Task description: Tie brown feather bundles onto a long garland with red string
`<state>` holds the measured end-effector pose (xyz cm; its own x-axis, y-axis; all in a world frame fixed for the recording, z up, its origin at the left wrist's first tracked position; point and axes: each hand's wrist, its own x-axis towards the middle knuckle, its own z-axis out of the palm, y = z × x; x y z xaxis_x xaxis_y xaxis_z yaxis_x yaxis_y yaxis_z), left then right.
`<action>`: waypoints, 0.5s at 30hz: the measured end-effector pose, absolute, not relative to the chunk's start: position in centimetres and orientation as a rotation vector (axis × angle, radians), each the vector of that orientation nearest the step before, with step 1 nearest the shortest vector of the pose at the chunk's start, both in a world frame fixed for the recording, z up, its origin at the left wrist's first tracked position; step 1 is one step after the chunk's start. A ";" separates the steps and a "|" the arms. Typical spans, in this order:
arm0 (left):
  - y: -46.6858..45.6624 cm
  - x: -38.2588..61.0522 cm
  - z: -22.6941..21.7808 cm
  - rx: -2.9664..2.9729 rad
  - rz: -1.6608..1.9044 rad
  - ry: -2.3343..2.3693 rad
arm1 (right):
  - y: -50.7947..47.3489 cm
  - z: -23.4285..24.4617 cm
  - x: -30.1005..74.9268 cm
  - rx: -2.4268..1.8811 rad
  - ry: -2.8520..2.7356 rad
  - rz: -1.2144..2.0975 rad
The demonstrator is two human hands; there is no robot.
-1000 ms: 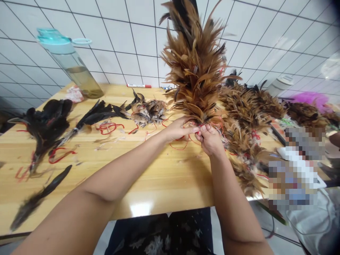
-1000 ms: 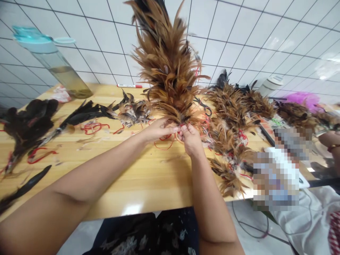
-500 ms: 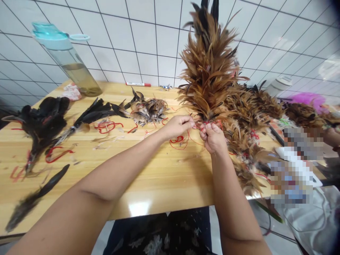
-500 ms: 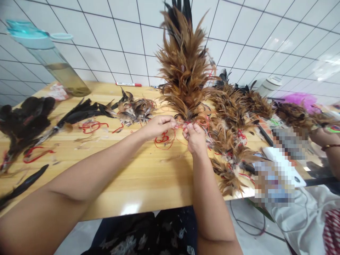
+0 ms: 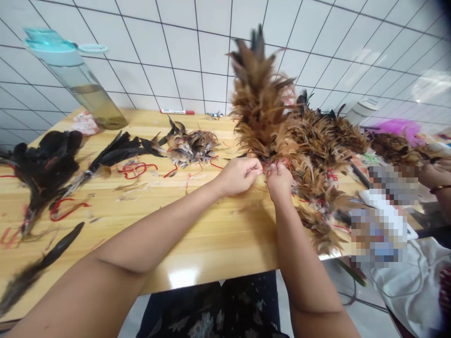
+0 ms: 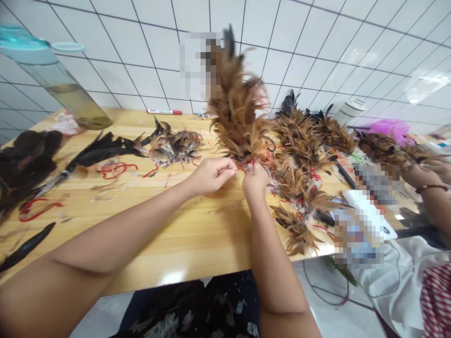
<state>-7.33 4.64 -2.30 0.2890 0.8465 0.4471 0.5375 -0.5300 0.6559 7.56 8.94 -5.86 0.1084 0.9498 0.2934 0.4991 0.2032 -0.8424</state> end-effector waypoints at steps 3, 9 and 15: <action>4.4 -7.0 -1.9 2.352 1.126 1.254 | 8.1 -5.1 7.6 -1.631 -1.809 0.232; 4.6 -7.5 -1.1 2.054 1.123 1.378 | 6.8 -4.0 6.7 -1.796 -2.111 -0.065; 5.3 -8.2 -1.7 1.794 0.960 1.277 | 7.8 -4.9 7.0 -1.820 -2.017 0.062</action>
<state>-8.19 5.32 -1.71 0.2308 0.9596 0.1609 0.4213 -0.2477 0.8725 7.00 7.80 -4.90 -0.0541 0.9597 0.2759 0.9408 0.1416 -0.3079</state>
